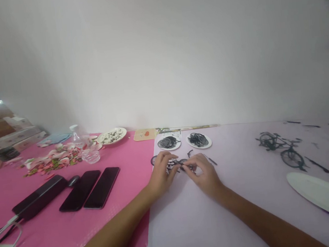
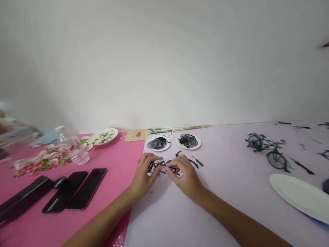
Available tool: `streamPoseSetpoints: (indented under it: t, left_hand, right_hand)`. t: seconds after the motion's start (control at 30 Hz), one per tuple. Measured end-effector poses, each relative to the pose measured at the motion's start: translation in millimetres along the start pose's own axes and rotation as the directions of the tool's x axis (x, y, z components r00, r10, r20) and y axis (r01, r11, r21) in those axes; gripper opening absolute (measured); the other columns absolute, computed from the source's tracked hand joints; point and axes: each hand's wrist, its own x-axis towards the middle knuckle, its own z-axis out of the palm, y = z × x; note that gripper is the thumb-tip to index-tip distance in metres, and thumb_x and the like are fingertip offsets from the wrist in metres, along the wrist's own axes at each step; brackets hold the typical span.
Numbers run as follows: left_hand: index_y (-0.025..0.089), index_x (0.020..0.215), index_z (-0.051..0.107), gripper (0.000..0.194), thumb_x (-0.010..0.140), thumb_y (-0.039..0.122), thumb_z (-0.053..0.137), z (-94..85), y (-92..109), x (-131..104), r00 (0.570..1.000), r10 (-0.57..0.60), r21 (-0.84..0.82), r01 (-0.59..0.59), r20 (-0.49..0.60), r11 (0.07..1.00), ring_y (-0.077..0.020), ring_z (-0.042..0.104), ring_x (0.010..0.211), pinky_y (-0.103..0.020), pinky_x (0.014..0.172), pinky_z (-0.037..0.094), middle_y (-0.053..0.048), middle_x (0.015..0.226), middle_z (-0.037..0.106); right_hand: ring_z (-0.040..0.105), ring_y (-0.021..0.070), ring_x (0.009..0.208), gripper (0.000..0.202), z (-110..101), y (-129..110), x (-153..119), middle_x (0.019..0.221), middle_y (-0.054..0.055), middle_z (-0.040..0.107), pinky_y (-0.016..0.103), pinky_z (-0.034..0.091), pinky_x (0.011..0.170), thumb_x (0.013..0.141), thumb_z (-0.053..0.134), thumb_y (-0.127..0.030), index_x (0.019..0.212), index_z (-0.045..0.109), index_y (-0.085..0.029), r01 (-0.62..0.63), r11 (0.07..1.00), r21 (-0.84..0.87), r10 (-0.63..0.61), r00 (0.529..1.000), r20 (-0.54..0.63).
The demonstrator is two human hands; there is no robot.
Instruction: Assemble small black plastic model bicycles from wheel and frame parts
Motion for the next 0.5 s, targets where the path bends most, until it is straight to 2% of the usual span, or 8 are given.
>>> streamPoseSetpoints:
  t: [0.1,0.27,0.5]
  left_hand:
    - [0.024,0.122,0.065,0.026,0.096,0.028,0.067,0.5,-6.1,0.5,1.000,0.004,0.042,-0.004,-0.014,0.999,-0.0259,0.058,0.112,-0.042,0.098,0.049,-0.012,0.117,0.060]
    - [0.023,0.109,0.072,0.015,0.096,0.026,0.066,2.1,-12.2,1.4,1.000,0.022,0.042,-0.023,0.005,0.999,-0.0243,0.063,0.102,-0.040,0.091,0.052,-0.010,0.106,0.067]
    - [0.022,0.103,0.073,0.010,0.095,0.023,0.068,4.3,-14.0,-0.1,1.000,0.003,0.005,-0.002,-0.013,1.000,-0.0232,0.065,0.097,-0.037,0.087,0.053,-0.009,0.100,0.070]
  right_hand:
    - [0.058,0.0224,0.080,0.008,-0.2,-1.3,0.3,0.087,0.005,0.069,0.038,0.051,0.070,0.094,0.067,-0.016,0.093,0.066,-0.024,0.002,1.000,-0.012,-0.002,1.000,-0.016]
    - [0.058,0.0223,0.081,0.011,0.4,-2.1,0.0,0.088,0.005,0.069,0.038,0.049,0.069,0.092,0.067,-0.013,0.095,0.066,-0.024,0.022,1.000,0.006,-0.022,1.000,-0.001]
    - [0.058,0.0220,0.079,0.012,1.3,-5.1,-1.4,0.086,0.005,0.068,0.038,0.050,0.070,0.091,0.067,-0.013,0.093,0.065,-0.025,0.023,0.999,0.041,-0.024,0.999,0.025]
